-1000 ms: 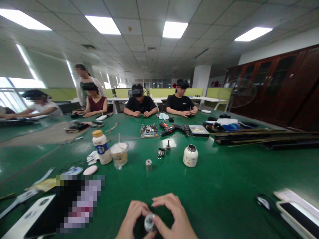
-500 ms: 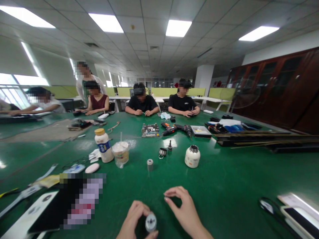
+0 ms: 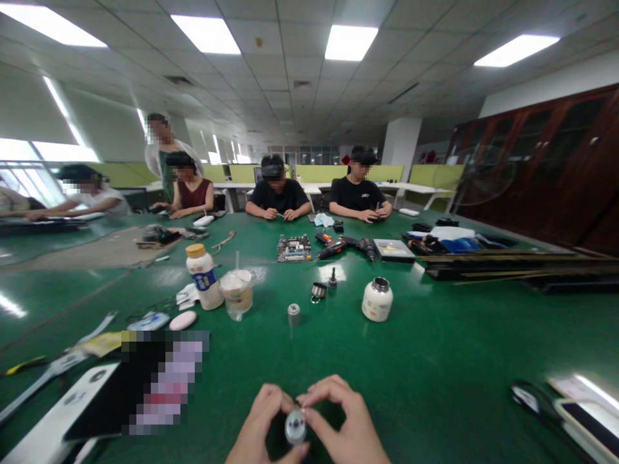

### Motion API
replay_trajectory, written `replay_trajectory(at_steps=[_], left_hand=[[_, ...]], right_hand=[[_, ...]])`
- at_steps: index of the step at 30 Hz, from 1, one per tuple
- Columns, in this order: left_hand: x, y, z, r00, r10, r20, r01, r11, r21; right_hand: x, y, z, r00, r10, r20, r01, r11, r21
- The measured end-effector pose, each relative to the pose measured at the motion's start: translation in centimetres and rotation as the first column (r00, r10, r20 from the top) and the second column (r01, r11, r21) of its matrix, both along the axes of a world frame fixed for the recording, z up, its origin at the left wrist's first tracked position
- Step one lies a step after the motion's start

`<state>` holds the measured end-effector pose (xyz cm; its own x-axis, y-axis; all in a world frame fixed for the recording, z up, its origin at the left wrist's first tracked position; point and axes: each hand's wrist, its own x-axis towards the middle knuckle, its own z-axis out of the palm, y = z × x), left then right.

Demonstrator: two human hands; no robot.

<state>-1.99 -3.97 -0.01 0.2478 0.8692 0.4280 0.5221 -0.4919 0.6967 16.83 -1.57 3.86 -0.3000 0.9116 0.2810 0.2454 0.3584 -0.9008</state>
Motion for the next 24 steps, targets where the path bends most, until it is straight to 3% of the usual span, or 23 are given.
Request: replay_trajectory(at_steps=[7, 17, 21, 24], left_hand=[[0.3, -0.2, 0.8, 0.999, 0.012, -0.029, -0.012, 1.0, 0.018], [0.3, -0.6, 1.1, 1.0, 0.021, 0.001, -0.021, 0.999, -0.027], [0.2, -0.6, 1.3, 0.999, 0.004, 0.043, -0.002, 0.999, -0.044], [-0.1, -0.7, 1.5, 0.987, -0.052, 0.152, 0.056, 0.998, -0.021]], right_hand=[[-0.9, -1.4, 0.0, 0.996, 0.076, 0.042, -0.078, 0.996, 0.049], [-0.6, -1.3, 0.3, 0.99, 0.038, 0.138, -0.054, 0.992, 0.111], [0.1, -1.1, -0.7, 0.997, -0.056, 0.048, 0.046, 0.983, 0.175], [0.5, -0.9, -2.1, 0.999, -0.03, -0.042, 0.035, 0.992, 0.125]])
